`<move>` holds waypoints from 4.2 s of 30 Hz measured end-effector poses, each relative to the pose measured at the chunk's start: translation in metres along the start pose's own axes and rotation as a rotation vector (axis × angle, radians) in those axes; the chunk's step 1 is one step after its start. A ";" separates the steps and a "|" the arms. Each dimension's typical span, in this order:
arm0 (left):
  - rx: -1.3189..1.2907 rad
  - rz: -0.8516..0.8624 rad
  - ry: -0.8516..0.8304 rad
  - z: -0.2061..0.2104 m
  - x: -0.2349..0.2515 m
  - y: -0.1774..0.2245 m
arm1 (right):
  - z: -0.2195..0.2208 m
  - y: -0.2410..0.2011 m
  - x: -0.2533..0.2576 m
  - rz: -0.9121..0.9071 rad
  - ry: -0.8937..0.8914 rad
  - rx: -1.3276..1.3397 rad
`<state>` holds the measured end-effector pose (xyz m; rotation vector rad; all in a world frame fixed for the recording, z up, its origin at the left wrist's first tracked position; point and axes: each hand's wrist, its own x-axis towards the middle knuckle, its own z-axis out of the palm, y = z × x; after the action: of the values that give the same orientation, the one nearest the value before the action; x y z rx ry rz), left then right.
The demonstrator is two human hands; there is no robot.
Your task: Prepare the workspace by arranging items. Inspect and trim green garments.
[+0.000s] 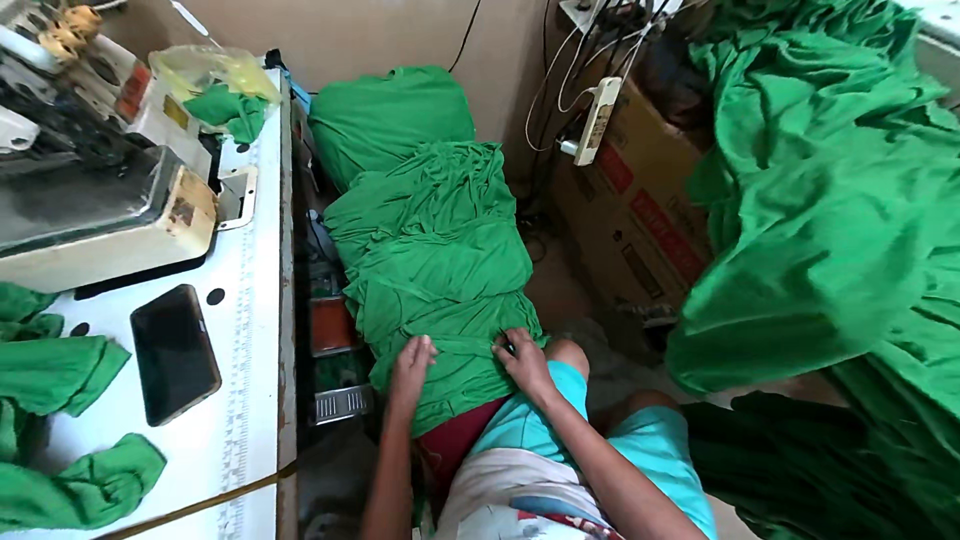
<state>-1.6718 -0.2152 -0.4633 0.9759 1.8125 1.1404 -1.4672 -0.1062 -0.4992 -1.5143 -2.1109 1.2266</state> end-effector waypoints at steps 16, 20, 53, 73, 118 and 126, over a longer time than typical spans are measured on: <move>0.029 0.149 0.079 0.091 0.011 0.015 | -0.015 0.013 -0.012 0.011 -0.032 0.822; -0.013 0.105 0.113 0.087 0.009 0.012 | -0.018 0.012 -0.012 0.017 -0.043 0.835; -0.131 0.055 -0.277 0.068 0.027 0.028 | -0.035 -0.012 -0.009 -0.274 0.137 0.264; -0.350 -0.047 -0.236 0.080 0.013 0.037 | -0.034 -0.013 -0.016 -0.287 0.273 0.334; -0.330 0.090 -0.157 0.078 0.018 0.031 | -0.048 -0.011 -0.033 -0.134 0.197 -0.051; -0.452 0.022 -0.049 0.092 0.010 0.043 | -0.033 -0.013 -0.043 -0.280 0.326 -0.002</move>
<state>-1.5856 -0.1619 -0.4531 0.7481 1.4179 1.4441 -1.4370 -0.1291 -0.4587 -1.2640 -2.0175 0.8195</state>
